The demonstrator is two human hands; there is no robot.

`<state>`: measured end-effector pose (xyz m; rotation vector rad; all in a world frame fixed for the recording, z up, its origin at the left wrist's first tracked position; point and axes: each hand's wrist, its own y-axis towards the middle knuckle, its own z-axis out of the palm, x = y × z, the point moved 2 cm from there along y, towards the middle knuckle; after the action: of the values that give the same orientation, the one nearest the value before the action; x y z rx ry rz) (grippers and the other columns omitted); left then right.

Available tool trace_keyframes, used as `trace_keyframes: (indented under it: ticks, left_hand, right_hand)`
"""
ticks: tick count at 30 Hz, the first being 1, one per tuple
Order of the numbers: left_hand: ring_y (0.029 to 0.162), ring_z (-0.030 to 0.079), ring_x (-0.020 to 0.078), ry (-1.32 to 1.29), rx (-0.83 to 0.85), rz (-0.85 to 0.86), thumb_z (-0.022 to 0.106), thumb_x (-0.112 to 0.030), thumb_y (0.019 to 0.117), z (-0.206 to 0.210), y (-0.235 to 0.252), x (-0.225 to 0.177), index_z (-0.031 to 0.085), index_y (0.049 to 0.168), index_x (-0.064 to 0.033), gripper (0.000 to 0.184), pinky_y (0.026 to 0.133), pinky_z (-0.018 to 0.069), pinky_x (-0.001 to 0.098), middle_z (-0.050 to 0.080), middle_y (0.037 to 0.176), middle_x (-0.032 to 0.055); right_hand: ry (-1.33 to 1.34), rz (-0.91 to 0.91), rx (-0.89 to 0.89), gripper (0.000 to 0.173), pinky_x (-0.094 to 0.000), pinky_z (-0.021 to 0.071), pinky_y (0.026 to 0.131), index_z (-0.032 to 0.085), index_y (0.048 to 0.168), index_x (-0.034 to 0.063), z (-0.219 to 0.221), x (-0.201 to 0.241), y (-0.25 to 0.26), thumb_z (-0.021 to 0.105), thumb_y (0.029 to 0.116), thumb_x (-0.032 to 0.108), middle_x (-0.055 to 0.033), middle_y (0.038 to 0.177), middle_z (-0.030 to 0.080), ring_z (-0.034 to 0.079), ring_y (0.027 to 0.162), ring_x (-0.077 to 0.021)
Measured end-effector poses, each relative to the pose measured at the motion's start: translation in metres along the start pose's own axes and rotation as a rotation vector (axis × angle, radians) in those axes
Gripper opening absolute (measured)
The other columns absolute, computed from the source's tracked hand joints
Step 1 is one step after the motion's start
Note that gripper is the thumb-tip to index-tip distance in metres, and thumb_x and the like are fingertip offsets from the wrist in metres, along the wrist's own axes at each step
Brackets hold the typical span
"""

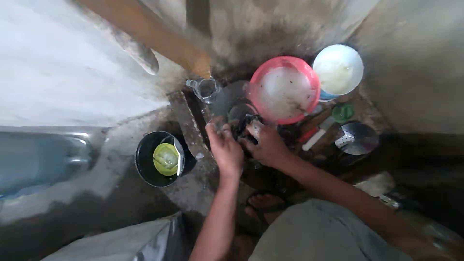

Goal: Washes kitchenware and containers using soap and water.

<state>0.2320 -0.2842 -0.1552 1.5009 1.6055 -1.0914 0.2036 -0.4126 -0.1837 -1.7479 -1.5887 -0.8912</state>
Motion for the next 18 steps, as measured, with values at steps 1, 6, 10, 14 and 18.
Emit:
trace_keyframes:
  ticks: [1,6,10,14,18]
  left_hand:
    - [0.079,0.068,0.0131,-0.048,-0.03,-0.058,0.042,-0.024,0.1114,-0.002,-0.001,0.005,0.047,0.143,-0.0172,0.033,0.065,0.0569,0.0317,0.072,0.113,0.0035]
    - [0.078,0.076,0.0176,-0.219,-0.094,-0.091,0.043,-0.021,0.1115,0.016,-0.023,0.016,0.049,0.137,-0.0081,0.03,0.066,0.0669,0.0384,0.072,0.101,0.0074]
    - [0.083,0.066,0.0118,-0.247,-0.168,-0.124,0.033,-0.038,0.1127,0.027,-0.023,0.02,0.06,0.121,-0.0112,0.039,0.074,0.0589,0.0349,0.065,0.093,0.003]
    - [0.065,0.063,0.0142,-0.425,-0.221,-0.351,0.047,-0.043,0.1083,0.005,-0.01,0.035,0.061,0.116,-0.0119,0.035,0.057,0.0567,0.0325,0.064,0.082,0.0041]
    - [0.06,0.063,0.0122,-0.211,-0.237,-0.199,0.051,-0.034,0.1087,0.011,-0.028,0.046,0.062,0.105,-0.0075,0.029,0.057,0.0586,0.0313,0.063,0.076,0.0018]
  right_hand:
    - [-0.142,-0.057,-0.03,0.034,-0.0514,0.0569,0.081,0.074,0.1,0.01,0.0,-0.009,0.001,0.064,0.0982,0.042,-0.0095,0.1,0.071,0.07,0.093,-0.0261]
    - [-0.424,-0.144,-0.282,0.03,-0.0556,0.04,0.107,0.074,0.107,0.0144,-0.007,-0.036,0.045,0.058,0.0996,0.038,-0.0087,0.114,0.071,0.057,0.122,-0.0341]
    - [-0.189,-0.234,-0.097,0.029,-0.0476,0.0517,0.104,0.071,0.116,0.0054,0.011,0.011,0.025,0.055,0.1013,0.024,-0.0179,0.126,0.066,0.062,0.123,-0.0323]
    - [-0.326,-0.271,0.4,0.028,-0.0537,0.0579,0.077,0.072,0.11,0.0105,0.002,0.009,-0.012,0.061,0.1002,0.033,-0.0119,0.109,0.069,0.069,0.098,-0.0318]
    - [-0.465,-0.184,0.024,0.028,-0.0518,0.0605,0.067,0.073,0.104,0.0058,-0.006,-0.033,0.009,0.062,0.0974,0.03,-0.0173,0.119,0.067,0.071,0.091,-0.0342]
